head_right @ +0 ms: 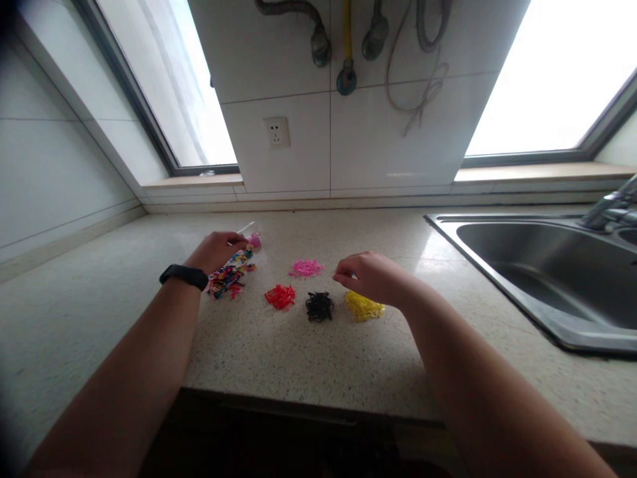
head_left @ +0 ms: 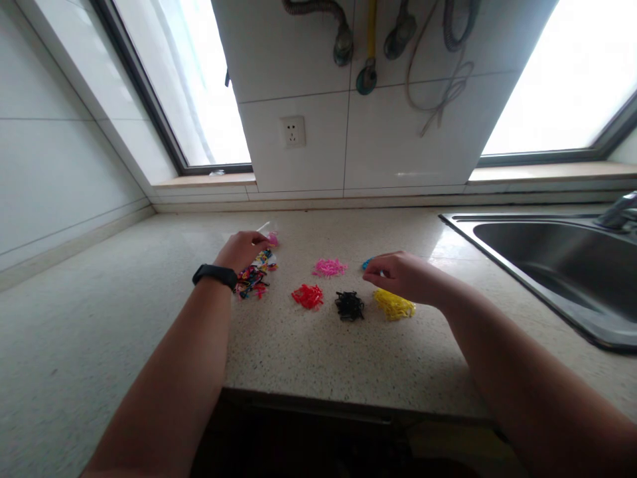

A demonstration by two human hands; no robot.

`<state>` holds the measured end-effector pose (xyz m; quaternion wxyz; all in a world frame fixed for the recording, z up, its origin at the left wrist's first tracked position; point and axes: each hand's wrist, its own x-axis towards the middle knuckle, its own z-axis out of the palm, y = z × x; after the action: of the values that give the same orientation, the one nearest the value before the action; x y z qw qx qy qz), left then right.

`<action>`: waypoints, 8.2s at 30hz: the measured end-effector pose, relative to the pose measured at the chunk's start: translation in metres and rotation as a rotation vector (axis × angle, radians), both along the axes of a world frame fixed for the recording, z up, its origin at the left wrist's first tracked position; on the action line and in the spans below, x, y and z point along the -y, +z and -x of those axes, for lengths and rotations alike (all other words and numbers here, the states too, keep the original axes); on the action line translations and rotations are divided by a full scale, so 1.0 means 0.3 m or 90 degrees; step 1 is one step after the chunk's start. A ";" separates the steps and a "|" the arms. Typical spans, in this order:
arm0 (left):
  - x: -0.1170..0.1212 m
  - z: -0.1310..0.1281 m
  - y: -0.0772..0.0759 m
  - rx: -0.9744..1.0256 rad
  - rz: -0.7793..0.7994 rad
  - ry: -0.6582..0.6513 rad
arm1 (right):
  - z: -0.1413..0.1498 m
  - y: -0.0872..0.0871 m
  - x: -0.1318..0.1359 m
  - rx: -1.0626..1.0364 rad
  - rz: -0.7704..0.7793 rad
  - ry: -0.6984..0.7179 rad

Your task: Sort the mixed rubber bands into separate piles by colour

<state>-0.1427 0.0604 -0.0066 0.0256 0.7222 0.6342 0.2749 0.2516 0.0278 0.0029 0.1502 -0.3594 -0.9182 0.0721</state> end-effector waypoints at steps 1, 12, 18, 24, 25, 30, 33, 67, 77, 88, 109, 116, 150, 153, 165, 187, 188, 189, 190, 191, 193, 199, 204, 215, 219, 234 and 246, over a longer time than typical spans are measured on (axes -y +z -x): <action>0.000 -0.009 0.001 0.020 -0.003 -0.005 | 0.000 -0.001 -0.001 -0.001 -0.001 0.000; 0.015 -0.166 0.000 0.453 0.016 -0.167 | -0.011 -0.013 -0.018 -0.024 -0.004 -0.013; 0.083 -0.273 0.031 0.605 0.045 -0.278 | -0.019 -0.017 -0.029 -0.044 -0.004 -0.082; 0.107 -0.321 0.018 0.660 0.067 -0.353 | -0.035 -0.023 -0.045 -0.084 -0.036 -0.143; 0.110 -0.327 0.018 0.667 0.063 -0.361 | -0.039 -0.028 -0.051 -0.090 -0.037 -0.158; 0.136 -0.351 0.033 0.683 0.051 -0.385 | -0.062 -0.057 -0.088 -0.127 -0.050 -0.217; 0.149 -0.362 0.040 0.682 0.051 -0.407 | -0.072 -0.069 -0.105 -0.154 -0.050 -0.248; 0.170 -0.373 0.039 0.627 0.061 -0.407 | -0.134 -0.148 -0.213 -0.178 0.043 -0.379; 0.176 -0.374 0.042 0.608 0.050 -0.417 | -0.139 -0.154 -0.227 -0.165 0.068 -0.376; 0.176 -0.375 0.039 0.597 0.054 -0.405 | -0.140 -0.154 -0.223 -0.176 0.062 -0.360; 0.185 -0.383 0.043 0.606 0.070 -0.408 | -0.139 -0.153 -0.223 -0.157 0.068 -0.356; 0.183 -0.383 0.041 0.609 0.075 -0.408 | -0.138 -0.163 -0.231 -0.157 0.072 -0.368; 0.182 -0.390 0.033 0.616 0.094 -0.424 | -0.139 -0.163 -0.234 -0.141 0.065 -0.366; 0.181 -0.391 0.033 0.612 0.095 -0.418 | -0.139 -0.163 -0.235 -0.134 0.064 -0.366; 0.179 -0.393 0.031 0.603 0.086 -0.398 | -0.136 -0.157 -0.227 -0.131 0.058 -0.356; 0.188 -0.401 0.033 0.633 0.090 -0.416 | -0.139 -0.160 -0.231 -0.113 0.042 -0.340; 0.188 -0.400 0.033 0.631 0.092 -0.413 | -0.140 -0.162 -0.233 -0.113 0.040 -0.341; 0.188 -0.400 0.033 0.627 0.094 -0.410 | -0.140 -0.163 -0.234 -0.112 0.039 -0.341; 0.187 -0.400 0.033 0.623 0.094 -0.407 | -0.140 -0.163 -0.234 -0.111 0.039 -0.341; 0.187 -0.400 0.033 0.620 0.095 -0.404 | -0.140 -0.163 -0.235 -0.109 0.040 -0.343; 0.186 -0.400 0.032 0.616 0.095 -0.400 | -0.139 -0.162 -0.233 -0.106 0.043 -0.345; 0.186 -0.403 0.030 0.637 0.098 -0.421 | -0.135 -0.156 -0.226 -0.112 0.050 -0.344; 0.185 -0.402 0.029 0.624 0.101 -0.419 | -0.133 -0.159 -0.226 -0.111 0.052 -0.348; 0.190 -0.405 0.031 0.609 0.107 -0.409 | -0.129 -0.151 -0.221 -0.114 0.052 -0.342; 0.191 -0.406 0.030 0.624 0.111 -0.412 | -0.130 -0.150 -0.219 -0.113 0.052 -0.344; 0.220 -0.480 0.045 0.485 0.075 -0.377 | -0.126 -0.157 -0.229 -0.121 0.049 -0.359; 0.201 -0.757 0.078 -0.022 0.047 -0.552 | -0.111 -0.141 -0.207 -0.127 0.033 -0.372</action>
<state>0.0843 0.0001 0.0168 0.1536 0.9249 0.2818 0.2038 0.2848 0.0900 -0.0395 0.2443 -0.6034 -0.7544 0.0843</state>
